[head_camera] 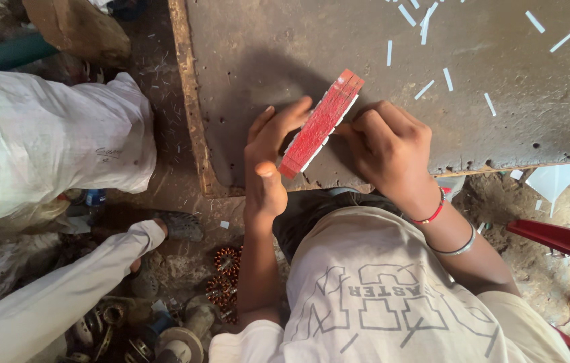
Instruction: The person inserts small rectangular pieces of white paper into the slots of an electromechanical stator by hand.
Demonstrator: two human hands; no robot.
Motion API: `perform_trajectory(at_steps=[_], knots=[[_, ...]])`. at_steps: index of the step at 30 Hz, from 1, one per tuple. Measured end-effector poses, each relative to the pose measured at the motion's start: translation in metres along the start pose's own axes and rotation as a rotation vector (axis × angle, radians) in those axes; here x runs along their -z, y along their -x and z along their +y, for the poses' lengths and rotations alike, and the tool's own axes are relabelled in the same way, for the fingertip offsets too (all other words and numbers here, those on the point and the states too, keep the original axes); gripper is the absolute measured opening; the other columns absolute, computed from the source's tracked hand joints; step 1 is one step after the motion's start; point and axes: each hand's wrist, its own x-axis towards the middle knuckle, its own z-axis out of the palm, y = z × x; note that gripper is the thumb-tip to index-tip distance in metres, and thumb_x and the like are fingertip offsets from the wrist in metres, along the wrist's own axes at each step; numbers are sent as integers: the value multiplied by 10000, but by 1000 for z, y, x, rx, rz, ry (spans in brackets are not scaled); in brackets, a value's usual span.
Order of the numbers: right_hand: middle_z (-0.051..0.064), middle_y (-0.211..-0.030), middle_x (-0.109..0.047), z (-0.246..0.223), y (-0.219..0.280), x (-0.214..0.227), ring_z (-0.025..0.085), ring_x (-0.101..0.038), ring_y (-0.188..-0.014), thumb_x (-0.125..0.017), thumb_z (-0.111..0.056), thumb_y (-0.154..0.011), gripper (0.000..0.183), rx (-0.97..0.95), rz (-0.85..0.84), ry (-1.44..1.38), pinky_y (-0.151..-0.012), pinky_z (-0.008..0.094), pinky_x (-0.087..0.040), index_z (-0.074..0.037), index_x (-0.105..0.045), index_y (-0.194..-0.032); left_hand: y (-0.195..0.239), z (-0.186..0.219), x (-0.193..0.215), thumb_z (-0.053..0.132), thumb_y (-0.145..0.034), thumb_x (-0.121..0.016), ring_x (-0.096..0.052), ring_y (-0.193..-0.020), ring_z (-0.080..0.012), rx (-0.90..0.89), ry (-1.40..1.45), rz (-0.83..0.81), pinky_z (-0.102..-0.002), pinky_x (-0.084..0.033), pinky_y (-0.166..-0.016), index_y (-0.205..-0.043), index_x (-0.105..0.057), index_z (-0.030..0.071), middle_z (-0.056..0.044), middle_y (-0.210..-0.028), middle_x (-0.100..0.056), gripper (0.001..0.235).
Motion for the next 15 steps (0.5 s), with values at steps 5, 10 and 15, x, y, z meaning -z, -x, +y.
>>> perform_trajectory(at_steps=[5, 10, 15], knots=[[97, -794, -565, -9, -6, 0, 306, -588, -697, -799, -37, -786, 231, 58, -42, 91, -600, 427, -467, -48, -570, -811, 1, 1, 3, 848, -931, 93, -690, -1309, -326, 0, -34, -48, -498, -274, -1325, -1425, -582, 5, -154, -1389, -686, 1188], [90, -803, -563, -14, -10, -1, 301, -591, -723, -778, -67, -693, 236, 172, -107, 136, -611, 435, -479, -44, -587, -830, 2, -2, 0, 831, -938, 109, -653, -1351, -328, -25, -50, -47, -507, -267, -1312, -1418, -588, 10, -150, -1394, -685, 1179], [114, -931, -607, 11, -21, 40, 328, -605, -830, -710, -7, -779, 172, 51, -73, 67, -692, 438, -486, -52, -652, -935, 6, -8, -4, 804, -992, 4, -678, -1281, -339, -72, -38, 120, -479, -380, -1222, -1353, -624, -1, -161, -1312, -716, 1083]])
